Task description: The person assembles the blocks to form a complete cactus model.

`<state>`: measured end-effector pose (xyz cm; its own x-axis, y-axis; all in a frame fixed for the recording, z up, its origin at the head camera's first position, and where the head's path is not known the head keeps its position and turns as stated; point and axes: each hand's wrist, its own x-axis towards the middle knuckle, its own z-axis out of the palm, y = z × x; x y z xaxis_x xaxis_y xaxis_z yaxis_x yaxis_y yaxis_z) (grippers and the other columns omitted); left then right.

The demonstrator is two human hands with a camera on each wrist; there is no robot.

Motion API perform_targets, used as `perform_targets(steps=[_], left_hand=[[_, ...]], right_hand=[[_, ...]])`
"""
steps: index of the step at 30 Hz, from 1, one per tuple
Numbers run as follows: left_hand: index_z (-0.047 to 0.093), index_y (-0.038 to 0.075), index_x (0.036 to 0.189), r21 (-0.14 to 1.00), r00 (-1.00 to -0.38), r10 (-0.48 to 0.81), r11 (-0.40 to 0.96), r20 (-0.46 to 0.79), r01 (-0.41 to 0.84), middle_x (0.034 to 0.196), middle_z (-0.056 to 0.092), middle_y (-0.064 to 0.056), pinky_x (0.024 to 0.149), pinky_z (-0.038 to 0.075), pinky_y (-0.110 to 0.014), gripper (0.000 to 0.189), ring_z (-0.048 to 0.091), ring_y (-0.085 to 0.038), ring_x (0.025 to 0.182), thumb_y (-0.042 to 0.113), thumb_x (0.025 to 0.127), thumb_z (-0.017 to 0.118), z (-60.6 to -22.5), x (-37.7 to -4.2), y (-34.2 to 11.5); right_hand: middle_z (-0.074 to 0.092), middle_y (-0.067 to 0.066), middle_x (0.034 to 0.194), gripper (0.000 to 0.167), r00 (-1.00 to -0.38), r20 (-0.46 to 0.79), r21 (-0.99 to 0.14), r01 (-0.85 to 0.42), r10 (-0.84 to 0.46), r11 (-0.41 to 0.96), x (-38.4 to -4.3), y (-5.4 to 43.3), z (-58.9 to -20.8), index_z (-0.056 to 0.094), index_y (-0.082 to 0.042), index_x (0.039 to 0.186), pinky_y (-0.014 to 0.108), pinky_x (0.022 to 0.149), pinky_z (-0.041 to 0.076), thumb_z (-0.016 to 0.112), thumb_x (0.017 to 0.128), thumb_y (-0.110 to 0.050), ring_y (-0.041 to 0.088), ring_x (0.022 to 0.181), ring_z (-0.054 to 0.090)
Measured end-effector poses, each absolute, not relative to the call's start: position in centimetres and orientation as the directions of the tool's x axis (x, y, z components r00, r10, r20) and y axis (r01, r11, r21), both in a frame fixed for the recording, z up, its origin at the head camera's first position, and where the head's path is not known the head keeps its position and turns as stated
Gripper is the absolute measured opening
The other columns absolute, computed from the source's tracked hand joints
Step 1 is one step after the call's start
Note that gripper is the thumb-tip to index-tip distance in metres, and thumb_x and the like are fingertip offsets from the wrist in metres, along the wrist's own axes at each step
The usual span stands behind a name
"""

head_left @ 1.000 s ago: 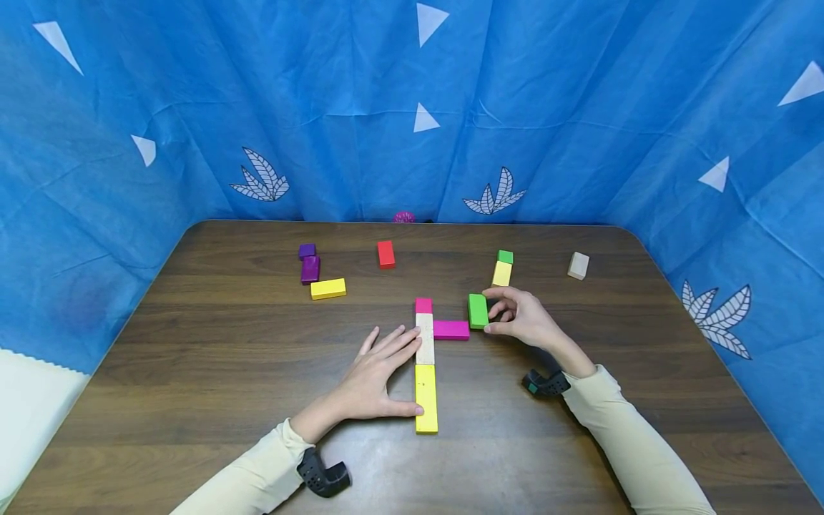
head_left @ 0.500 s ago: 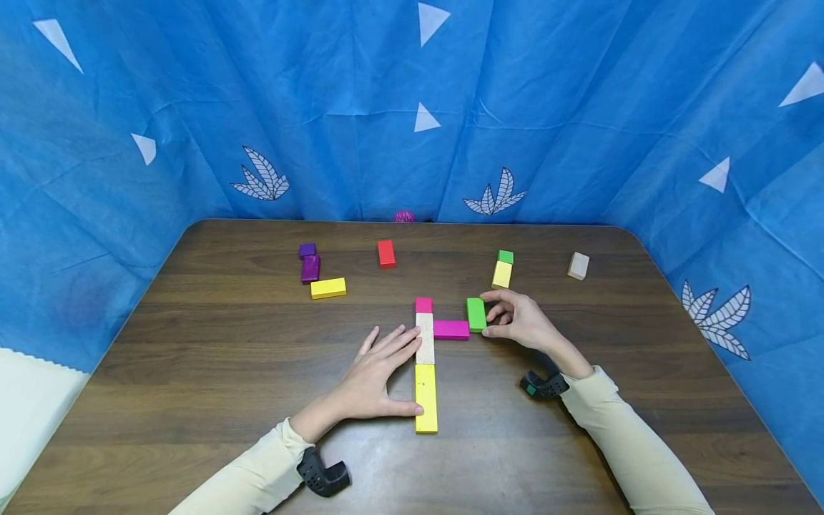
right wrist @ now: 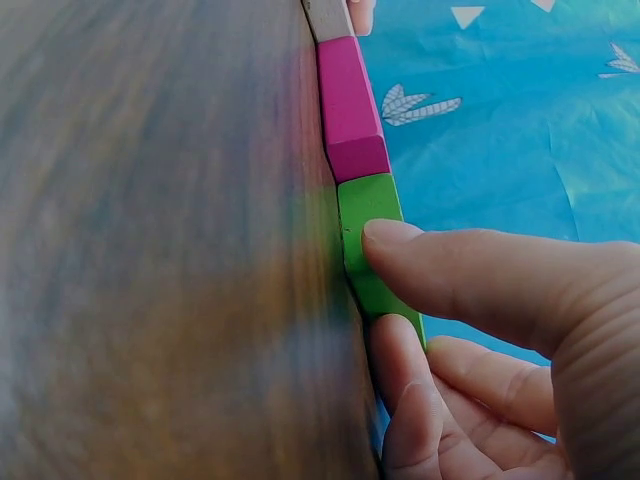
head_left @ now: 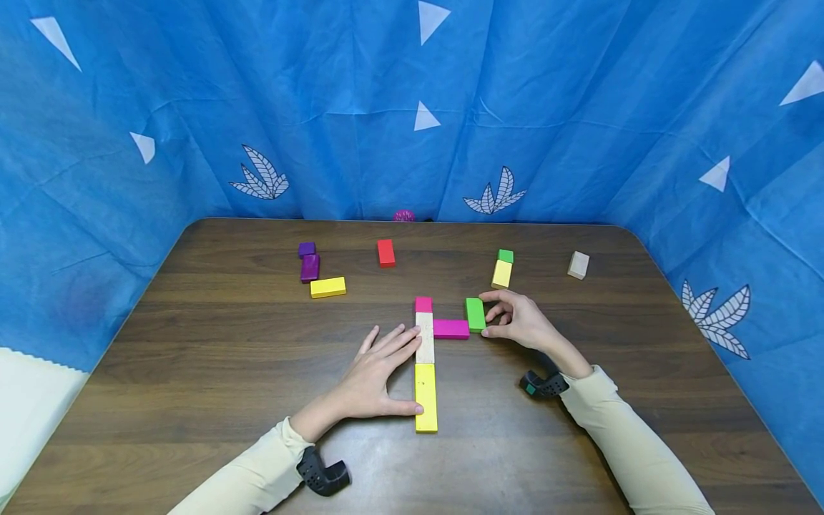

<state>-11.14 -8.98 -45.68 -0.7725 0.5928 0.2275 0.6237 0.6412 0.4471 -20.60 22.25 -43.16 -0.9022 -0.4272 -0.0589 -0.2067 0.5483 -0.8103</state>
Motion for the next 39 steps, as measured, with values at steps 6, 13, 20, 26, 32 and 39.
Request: perform_targets(steps=[6,13,20,26,32,39], left_hand=[[0.039,0.009,0.150,0.442,-0.770,0.592,0.641,0.236,0.628,0.159,0.034,-0.002,0.117,0.014,-0.063,0.103,0.029,-0.029,0.148,0.062,0.070,0.074,-45.7,-11.1,-9.0],[0.039,0.008,0.150,0.440,-0.770,0.595,0.642,0.231,0.628,0.159,0.033,-0.002,0.117,0.014,-0.063,0.103,0.029,-0.029,0.148,0.063,0.070,0.074,-45.7,-11.1,-9.0],[0.038,0.009,0.151,0.446,-0.772,0.595,0.643,0.222,0.623,0.160,0.032,-0.001,0.118,0.013,-0.063,0.103,0.028,-0.029,0.148,0.063,0.070,0.074,-45.8,-11.1,-9.0],[0.039,0.009,0.150,0.448,-0.772,0.594,0.640,0.227,0.624,0.159,0.033,-0.002,0.117,0.013,-0.063,0.102,0.028,-0.029,0.148,0.062,0.070,0.074,-45.8,-11.1,-9.0],[0.039,0.009,0.150,0.450,-0.771,0.596,0.638,0.226,0.625,0.160,0.033,-0.002,0.117,0.013,-0.063,0.102,0.028,-0.029,0.148,0.062,0.071,0.074,-45.7,-11.1,-9.0],[0.038,0.008,0.151,0.453,-0.772,0.596,0.639,0.220,0.622,0.160,0.032,-0.002,0.117,0.012,-0.063,0.103,0.028,-0.029,0.148,0.062,0.070,0.074,-45.6,-11.1,-9.0]], right_hand=[[0.069,0.015,0.094,0.064,-0.901,-0.046,-0.811,-0.219,-0.432,0.543,-20.6,22.1,-43.1,0.053,0.002,0.134,0.020,0.059,0.049,0.081,0.077,-0.006,0.015,0.071,0.058],[0.069,0.019,0.103,0.067,-0.896,-0.059,-0.812,-0.214,-0.441,0.543,-20.7,22.5,-42.9,0.050,0.004,0.137,0.020,0.063,0.050,0.080,0.078,-0.004,0.018,0.082,0.062],[0.065,0.022,0.117,0.064,-0.892,-0.063,-0.838,-0.196,-0.447,0.509,-21.1,23.6,-42.5,0.052,0.003,0.135,0.021,0.067,0.053,0.081,0.079,-0.008,0.028,0.094,0.065],[0.063,0.023,0.124,0.061,-0.914,-0.038,-0.823,-0.201,-0.404,0.532,-21.6,24.4,-42.3,0.055,0.005,0.132,0.019,0.070,0.053,0.081,0.079,-0.009,0.032,0.097,0.065],[0.065,0.024,0.116,0.058,-0.938,-0.008,-0.806,-0.200,-0.347,0.558,-22.2,25.8,-42.0,0.056,0.003,0.131,0.018,0.070,0.052,0.080,0.080,-0.011,0.019,0.092,0.066],[0.055,0.023,0.134,0.062,-0.997,0.058,-0.760,-0.076,-0.049,0.645,-23.9,30.9,-40.4,0.049,-0.002,0.141,0.011,0.070,0.046,0.074,0.087,-0.021,0.005,0.092,0.058]])
